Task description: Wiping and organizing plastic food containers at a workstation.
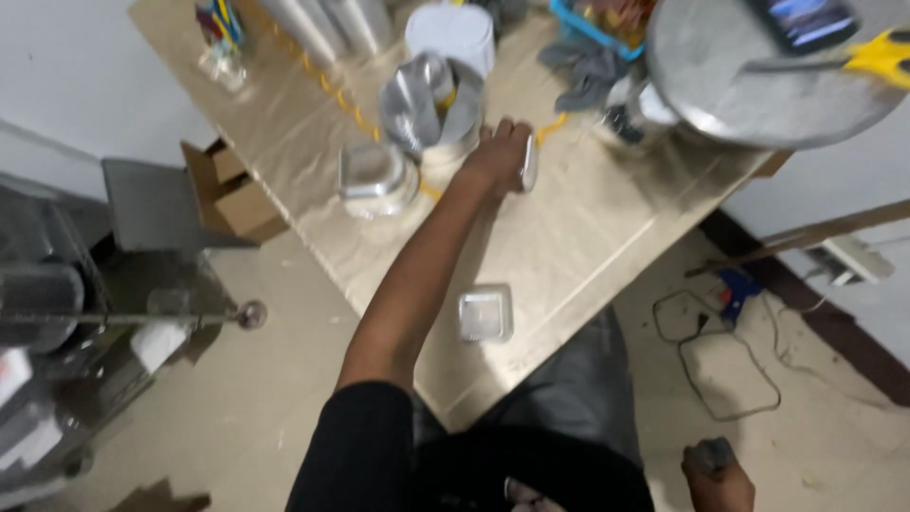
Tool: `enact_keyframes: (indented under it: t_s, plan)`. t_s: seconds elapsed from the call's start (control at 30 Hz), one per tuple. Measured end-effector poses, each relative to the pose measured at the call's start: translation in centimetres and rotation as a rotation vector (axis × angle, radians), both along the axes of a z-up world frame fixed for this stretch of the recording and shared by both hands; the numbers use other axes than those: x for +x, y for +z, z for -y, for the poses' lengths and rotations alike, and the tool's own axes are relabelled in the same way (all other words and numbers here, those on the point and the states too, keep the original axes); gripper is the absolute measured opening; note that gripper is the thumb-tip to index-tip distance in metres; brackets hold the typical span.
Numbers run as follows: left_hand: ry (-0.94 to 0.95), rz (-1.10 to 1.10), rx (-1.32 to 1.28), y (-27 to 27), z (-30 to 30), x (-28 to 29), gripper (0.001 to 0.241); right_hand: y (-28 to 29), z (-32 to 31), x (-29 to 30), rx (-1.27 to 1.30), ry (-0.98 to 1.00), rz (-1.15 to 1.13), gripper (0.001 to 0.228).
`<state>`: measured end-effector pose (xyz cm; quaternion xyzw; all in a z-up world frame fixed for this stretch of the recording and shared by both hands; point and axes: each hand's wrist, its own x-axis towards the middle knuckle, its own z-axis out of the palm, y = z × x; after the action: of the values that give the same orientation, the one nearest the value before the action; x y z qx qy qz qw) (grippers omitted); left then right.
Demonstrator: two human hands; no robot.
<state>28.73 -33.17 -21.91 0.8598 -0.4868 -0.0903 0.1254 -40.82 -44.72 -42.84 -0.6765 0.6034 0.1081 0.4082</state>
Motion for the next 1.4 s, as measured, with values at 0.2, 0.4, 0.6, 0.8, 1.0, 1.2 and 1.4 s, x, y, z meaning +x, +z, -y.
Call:
enact_keyframes:
  t_s: [0.2,0.4,0.6,0.8,1.0,1.2,1.4]
  plan:
    - [0.124,0.021,0.029,9.5,-4.5,-6.9,0.135,15.3,-4.9,5.7,-0.189,0.003,0.178,0.038]
    - [-0.065,-0.099,0.122,16.1,-16.2,-23.5,0.14,20.8,-4.7,3.9,-0.247,-0.189,0.398,0.02]
    - [0.274,-0.456,-0.374,13.3,-23.7,-24.7,0.085,25.5,-5.2,12.1,-0.113,-0.071,0.301,0.028]
    - [0.282,-0.694,-0.764,19.4,-27.4,-28.8,0.081,32.3,-12.7,23.6,0.338,0.369,0.966,0.039]
    - [0.24,-0.626,-0.931,19.5,-31.4,-29.4,0.077,36.8,-17.2,31.0,0.716,0.477,1.043,0.026]
    - [0.243,-0.389,-0.95,20.2,-34.1,-29.5,0.068,39.1,-20.0,33.0,0.625,0.627,0.857,0.018]
    - [0.166,-0.356,-0.894,20.8,-35.5,-27.7,0.072,37.5,-20.5,32.8,0.772,0.559,0.997,0.02]
